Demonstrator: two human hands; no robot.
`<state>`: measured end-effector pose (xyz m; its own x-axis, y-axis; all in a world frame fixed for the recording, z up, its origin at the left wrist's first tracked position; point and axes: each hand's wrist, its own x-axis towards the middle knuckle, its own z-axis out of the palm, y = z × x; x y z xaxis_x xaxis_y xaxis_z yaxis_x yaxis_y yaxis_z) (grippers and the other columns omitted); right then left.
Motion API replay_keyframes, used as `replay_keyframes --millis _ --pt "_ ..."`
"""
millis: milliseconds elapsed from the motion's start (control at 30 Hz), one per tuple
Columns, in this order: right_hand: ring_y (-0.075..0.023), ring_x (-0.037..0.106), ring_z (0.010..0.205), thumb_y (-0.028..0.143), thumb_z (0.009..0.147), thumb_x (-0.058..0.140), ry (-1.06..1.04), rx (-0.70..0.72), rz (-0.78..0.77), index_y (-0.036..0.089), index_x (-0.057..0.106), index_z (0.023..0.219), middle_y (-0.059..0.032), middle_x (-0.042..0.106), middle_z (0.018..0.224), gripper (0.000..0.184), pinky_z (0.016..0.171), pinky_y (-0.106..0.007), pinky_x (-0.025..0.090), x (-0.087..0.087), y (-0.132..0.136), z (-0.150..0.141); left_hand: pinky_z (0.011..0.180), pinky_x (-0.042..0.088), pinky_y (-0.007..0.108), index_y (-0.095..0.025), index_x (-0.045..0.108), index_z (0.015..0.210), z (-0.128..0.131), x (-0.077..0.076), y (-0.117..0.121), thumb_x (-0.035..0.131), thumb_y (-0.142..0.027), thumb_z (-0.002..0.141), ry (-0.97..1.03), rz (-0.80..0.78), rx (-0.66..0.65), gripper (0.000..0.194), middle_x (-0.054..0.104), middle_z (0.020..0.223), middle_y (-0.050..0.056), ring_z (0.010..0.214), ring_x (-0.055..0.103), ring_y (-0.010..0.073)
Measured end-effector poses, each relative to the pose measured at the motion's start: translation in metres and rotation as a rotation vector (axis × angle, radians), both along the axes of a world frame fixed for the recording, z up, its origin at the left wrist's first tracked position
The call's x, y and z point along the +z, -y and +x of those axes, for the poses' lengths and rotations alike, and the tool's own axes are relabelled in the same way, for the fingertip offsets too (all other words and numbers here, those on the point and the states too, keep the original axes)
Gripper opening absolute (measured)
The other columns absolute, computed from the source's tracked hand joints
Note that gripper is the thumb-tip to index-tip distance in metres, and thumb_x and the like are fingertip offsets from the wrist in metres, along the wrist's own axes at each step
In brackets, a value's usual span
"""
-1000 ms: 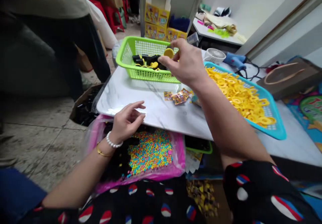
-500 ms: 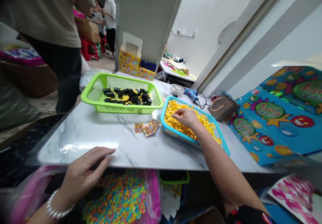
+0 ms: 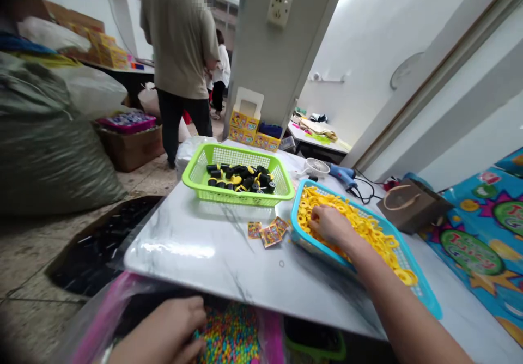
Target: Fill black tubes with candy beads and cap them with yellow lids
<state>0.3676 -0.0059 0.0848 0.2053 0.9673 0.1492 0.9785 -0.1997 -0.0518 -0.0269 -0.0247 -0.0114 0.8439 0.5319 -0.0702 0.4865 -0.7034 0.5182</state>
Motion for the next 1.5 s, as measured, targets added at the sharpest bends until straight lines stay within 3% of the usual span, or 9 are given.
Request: replay_keyframes --millis 233,333,467,667,933,1067,1167,1333,1500 --pt "-0.0152 0.058 0.069 0.035 0.085 0.055 -0.485 0.085 0.277 0.02 0.06 0.09 -0.0021 0.063 0.078 0.017 0.066 -0.026 0.044 0.014 0.07 -0.089 0.077 0.053 0.045 -0.009 0.07 0.104 0.012 -0.045 0.017 0.038 0.004 0.078 -0.462 0.125 0.121 0.043 0.069 0.101 0.02 0.099 0.064 0.0329" --pt "-0.0141 0.06 0.066 0.028 0.084 0.053 -0.981 0.203 -0.164 0.019 0.063 0.092 -0.0015 0.063 0.073 0.016 0.06 -0.024 0.045 -0.018 0.1 -0.148 0.08 0.05 0.045 -0.007 0.071 0.093 0.012 -0.043 0.01 0.044 0.003 0.077 -0.456 0.147 0.065 0.033 0.07 0.093 0.021 0.092 0.064 0.0314" --pt "-0.0108 0.052 0.04 0.027 0.075 0.05 -1.396 -0.038 -0.627 0.016 0.059 0.079 0.0007 0.059 0.055 0.015 0.041 -0.021 0.039 -0.09 0.107 -0.187 0.089 0.049 0.045 -0.009 0.067 0.094 0.012 -0.028 0.009 0.056 -0.004 0.078 -0.166 0.063 -0.123 0.02 0.069 0.097 0.017 0.099 0.063 0.0303" --pt "-0.0032 0.038 0.033 0.032 0.075 0.063 -1.416 -0.179 -0.557 0.019 0.055 0.103 0.008 0.054 0.058 0.033 0.034 -0.015 0.027 -0.148 0.108 -0.194 0.091 0.05 0.036 -0.013 0.057 0.112 0.021 -0.045 0.014 0.066 -0.01 0.076 0.225 -0.316 0.088 0.037 0.065 0.111 0.011 0.104 0.062 0.0232" --pt "-0.0093 0.046 0.041 0.042 0.077 0.066 -1.253 -0.022 -0.388 0.015 0.058 0.113 0.001 0.061 0.064 0.046 0.04 -0.022 0.037 -0.153 0.112 -0.201 0.086 0.051 0.039 -0.014 0.064 0.104 0.016 -0.042 0.007 0.079 -0.032 0.072 0.3 -0.318 0.2 0.039 0.066 0.103 0.011 0.097 0.062 0.0247" --pt "-0.0213 0.065 0.077 0.023 0.075 0.062 -0.803 0.236 -0.177 0.018 0.067 0.1 -0.0074 0.07 0.089 0.026 0.071 -0.033 0.052 -0.157 0.108 -0.195 0.064 0.052 0.027 -0.01 0.061 0.114 0.01 -0.027 0.001 0.075 -0.037 0.077 0.406 -0.481 -0.006 0.048 0.067 0.081 0.005 0.067 0.061 0.0142" --pt "-0.0201 0.065 0.069 0.023 0.076 0.061 -0.749 0.204 -0.258 0.017 0.067 0.095 -0.0054 0.07 0.079 0.02 0.064 -0.03 0.052 -0.152 0.104 -0.196 0.058 0.05 0.02 -0.011 0.065 0.108 0.007 -0.015 -0.002 0.071 -0.027 0.081 0.543 -0.629 -0.166 0.031 0.067 0.076 0.003 0.061 0.06 0.0096" --pt "-0.0187 0.064 0.064 0.031 0.078 0.067 -0.713 0.243 -0.319 0.015 0.065 0.111 -0.0044 0.07 0.075 0.037 0.061 -0.03 0.054 -0.147 0.107 -0.195 0.057 0.048 0.019 -0.011 0.07 0.095 -0.001 -0.004 -0.005 0.068 -0.019 0.083 0.771 -0.497 -0.017 0.015 0.069 0.075 0.005 0.06 0.059 0.0083" --pt "-0.0264 0.063 0.108 0.024 0.087 0.06 -0.443 0.531 -0.209 0.024 0.058 0.13 -0.0093 0.065 0.121 0.043 0.093 -0.043 0.051 -0.145 0.112 -0.175 0.061 0.049 0.022 -0.013 0.071 0.09 -0.008 -0.003 -0.008 0.064 -0.017 0.085 0.93 -0.387 0.058 0.01 0.071 0.076 0.006 0.064 0.062 0.0102"
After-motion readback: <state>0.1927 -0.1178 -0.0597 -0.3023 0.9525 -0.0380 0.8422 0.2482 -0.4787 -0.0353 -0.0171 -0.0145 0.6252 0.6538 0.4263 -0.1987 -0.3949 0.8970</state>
